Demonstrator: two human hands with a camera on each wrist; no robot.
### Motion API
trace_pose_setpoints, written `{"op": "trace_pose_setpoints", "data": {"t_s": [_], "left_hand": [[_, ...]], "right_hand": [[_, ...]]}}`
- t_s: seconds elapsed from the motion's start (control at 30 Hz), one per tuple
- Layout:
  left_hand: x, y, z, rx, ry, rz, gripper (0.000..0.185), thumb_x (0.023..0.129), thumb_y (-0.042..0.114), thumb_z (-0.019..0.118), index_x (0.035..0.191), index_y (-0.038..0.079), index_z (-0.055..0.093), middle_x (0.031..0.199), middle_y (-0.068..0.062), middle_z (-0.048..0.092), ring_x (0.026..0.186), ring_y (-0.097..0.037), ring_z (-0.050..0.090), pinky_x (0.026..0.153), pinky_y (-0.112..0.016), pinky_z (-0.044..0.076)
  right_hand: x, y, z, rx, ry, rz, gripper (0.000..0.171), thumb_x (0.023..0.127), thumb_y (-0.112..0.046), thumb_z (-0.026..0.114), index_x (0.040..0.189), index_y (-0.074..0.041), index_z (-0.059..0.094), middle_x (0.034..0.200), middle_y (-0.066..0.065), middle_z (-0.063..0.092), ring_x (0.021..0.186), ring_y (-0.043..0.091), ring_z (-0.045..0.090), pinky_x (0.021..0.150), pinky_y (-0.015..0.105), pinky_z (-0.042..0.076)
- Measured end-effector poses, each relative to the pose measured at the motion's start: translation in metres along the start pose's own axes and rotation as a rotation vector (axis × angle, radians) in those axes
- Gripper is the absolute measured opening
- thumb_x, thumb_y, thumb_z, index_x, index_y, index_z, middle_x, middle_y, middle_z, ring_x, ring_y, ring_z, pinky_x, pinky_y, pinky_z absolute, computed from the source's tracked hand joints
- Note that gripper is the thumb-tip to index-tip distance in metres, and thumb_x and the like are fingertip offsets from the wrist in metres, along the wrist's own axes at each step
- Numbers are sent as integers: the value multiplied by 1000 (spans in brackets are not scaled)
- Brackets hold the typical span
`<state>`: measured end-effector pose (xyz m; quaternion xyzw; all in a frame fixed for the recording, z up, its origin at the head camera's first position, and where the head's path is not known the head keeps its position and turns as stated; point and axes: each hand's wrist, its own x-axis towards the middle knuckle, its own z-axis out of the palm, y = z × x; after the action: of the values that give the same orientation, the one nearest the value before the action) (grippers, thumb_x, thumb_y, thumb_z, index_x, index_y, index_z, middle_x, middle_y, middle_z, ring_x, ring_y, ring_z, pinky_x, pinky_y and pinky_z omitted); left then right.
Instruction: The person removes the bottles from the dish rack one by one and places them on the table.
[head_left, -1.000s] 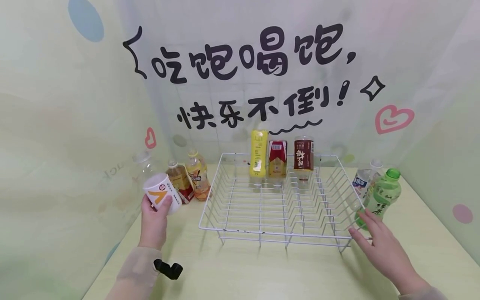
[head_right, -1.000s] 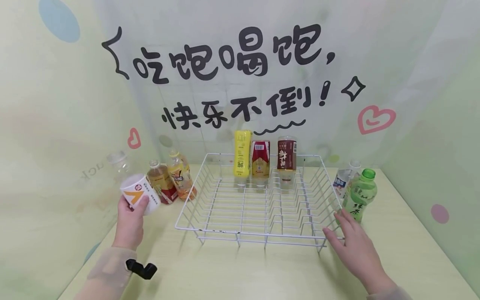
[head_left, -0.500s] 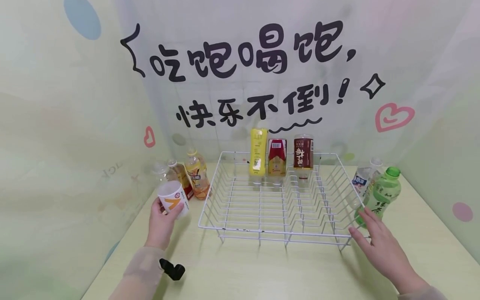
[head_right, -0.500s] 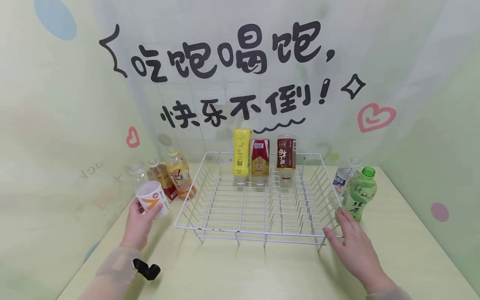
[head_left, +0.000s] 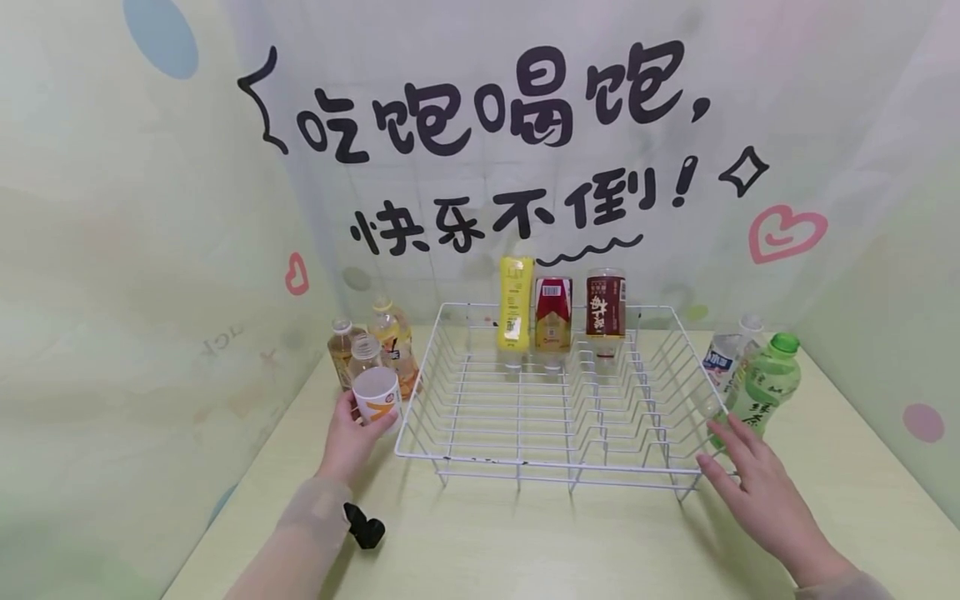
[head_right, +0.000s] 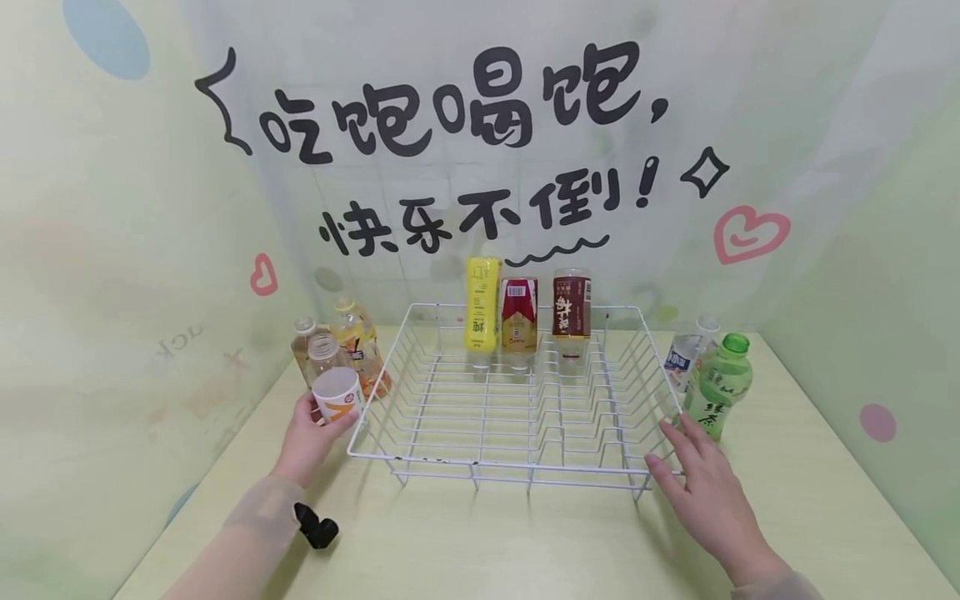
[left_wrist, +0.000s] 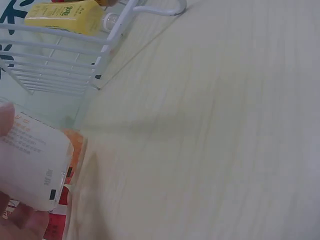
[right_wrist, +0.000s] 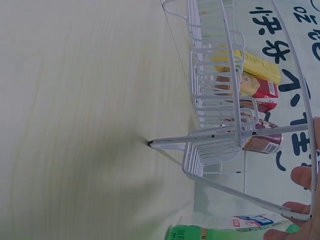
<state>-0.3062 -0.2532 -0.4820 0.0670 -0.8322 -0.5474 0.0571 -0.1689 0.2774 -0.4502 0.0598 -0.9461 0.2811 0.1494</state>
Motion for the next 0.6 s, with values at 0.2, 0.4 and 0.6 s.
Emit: {"op": "trace_pose_setpoints", "data": {"t_s": [0.2, 0.4, 0.6], "left_hand": [[4, -2, 8, 5, -16, 0, 92, 83, 29, 76, 150, 5, 18, 146, -21, 34, 133, -37, 34, 108, -51, 33], [9, -6, 14, 11, -27, -10, 91, 84, 27, 76, 151, 4, 18, 146, -22, 34, 134, -38, 34, 109, -51, 30], [14, -6, 19, 24, -31, -4, 88, 85, 22, 75, 150, 1, 18, 147, -24, 31, 134, -39, 32, 110, -52, 29]], "right_hand": [[1, 0, 0, 2, 4, -4, 55, 99, -34, 52, 143, -2, 42, 151, 30, 21, 127, 60, 25, 87, 77, 26], [1, 0, 0, 1, 6, -9, 54, 99, -33, 52, 142, -2, 43, 151, 30, 22, 125, 61, 26, 87, 77, 26], [1, 1, 2, 1, 16, -13, 53, 99, -33, 52, 141, -1, 43, 150, 31, 23, 125, 61, 26, 87, 76, 26]]}}
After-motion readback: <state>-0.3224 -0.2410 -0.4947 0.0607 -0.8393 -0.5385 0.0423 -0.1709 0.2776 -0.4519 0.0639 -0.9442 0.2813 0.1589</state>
